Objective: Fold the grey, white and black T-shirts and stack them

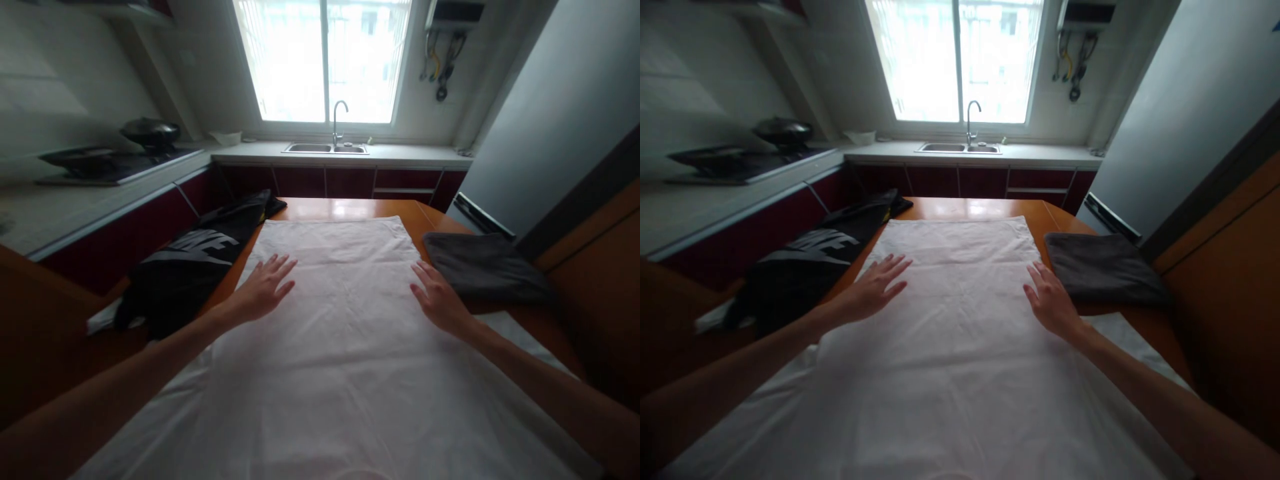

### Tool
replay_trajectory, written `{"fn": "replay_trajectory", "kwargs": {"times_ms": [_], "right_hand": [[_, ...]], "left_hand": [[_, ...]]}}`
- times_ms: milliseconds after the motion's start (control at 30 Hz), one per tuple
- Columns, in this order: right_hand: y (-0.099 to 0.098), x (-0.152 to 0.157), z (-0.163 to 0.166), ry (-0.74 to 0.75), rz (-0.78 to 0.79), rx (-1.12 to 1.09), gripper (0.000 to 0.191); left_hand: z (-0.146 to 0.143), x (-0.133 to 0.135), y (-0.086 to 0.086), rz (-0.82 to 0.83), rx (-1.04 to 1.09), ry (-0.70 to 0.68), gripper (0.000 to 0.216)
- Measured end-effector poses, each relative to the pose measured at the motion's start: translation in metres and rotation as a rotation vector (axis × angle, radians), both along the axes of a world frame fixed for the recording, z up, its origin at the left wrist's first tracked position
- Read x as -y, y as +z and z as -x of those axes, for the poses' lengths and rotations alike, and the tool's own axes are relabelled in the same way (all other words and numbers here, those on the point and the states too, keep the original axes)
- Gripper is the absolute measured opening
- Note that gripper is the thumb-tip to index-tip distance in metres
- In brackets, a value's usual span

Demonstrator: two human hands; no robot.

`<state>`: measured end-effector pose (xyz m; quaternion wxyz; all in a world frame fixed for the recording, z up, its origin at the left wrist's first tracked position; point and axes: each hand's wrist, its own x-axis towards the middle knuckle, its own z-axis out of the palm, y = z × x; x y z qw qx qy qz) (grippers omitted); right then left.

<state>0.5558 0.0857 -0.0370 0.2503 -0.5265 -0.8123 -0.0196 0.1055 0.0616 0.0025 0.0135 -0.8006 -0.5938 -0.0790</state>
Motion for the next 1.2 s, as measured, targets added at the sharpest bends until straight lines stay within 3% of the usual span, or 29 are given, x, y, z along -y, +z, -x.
{"fn": "replay_trajectory", "kwargs": {"times_ms": [100, 200, 400, 633, 733, 833, 967, 1100, 1200], "right_hand": [[-0.017, 0.051, -0.022, -0.062, 0.063, 0.07, 0.059], [-0.034, 0.08, -0.043, -0.087, 0.097, 0.093, 0.061], [-0.061, 0.111, -0.064, -0.101, 0.133, 0.176, 0.066], [-0.046, 0.136, -0.059, -0.146, 0.222, 0.197, 0.067], [-0.035, 0.149, -0.057, -0.137, 0.251, 0.182, 0.066], [-0.03, 0.164, -0.054, -0.109, 0.263, 0.212, 0.066], [-0.034, 0.18, -0.053, -0.112, 0.276, 0.232, 0.066], [-0.024, 0.165, -0.048, -0.111, 0.273, 0.181, 0.064], [0.0, 0.121, -0.03, -0.134, 0.23, 0.125, 0.065]], "left_hand": [[0.01, 0.072, -0.01, 0.065, -0.014, -0.012, 0.057], [0.023, 0.126, -0.025, 0.035, -0.016, 0.032, 0.053], [0.032, 0.183, -0.047, 0.006, -0.027, 0.105, 0.057], [0.037, 0.197, -0.037, 0.006, -0.028, 0.07, 0.058], [0.047, 0.2, -0.034, 0.003, -0.027, 0.154, 0.061], [0.06, 0.202, -0.037, 0.06, -0.06, 0.232, 0.062], [0.079, 0.205, -0.045, 0.103, -0.083, 0.22, 0.063], [0.086, 0.192, -0.043, 0.111, -0.061, 0.215, 0.066], [0.068, 0.156, -0.03, 0.011, -0.012, 0.153, 0.071]]}}
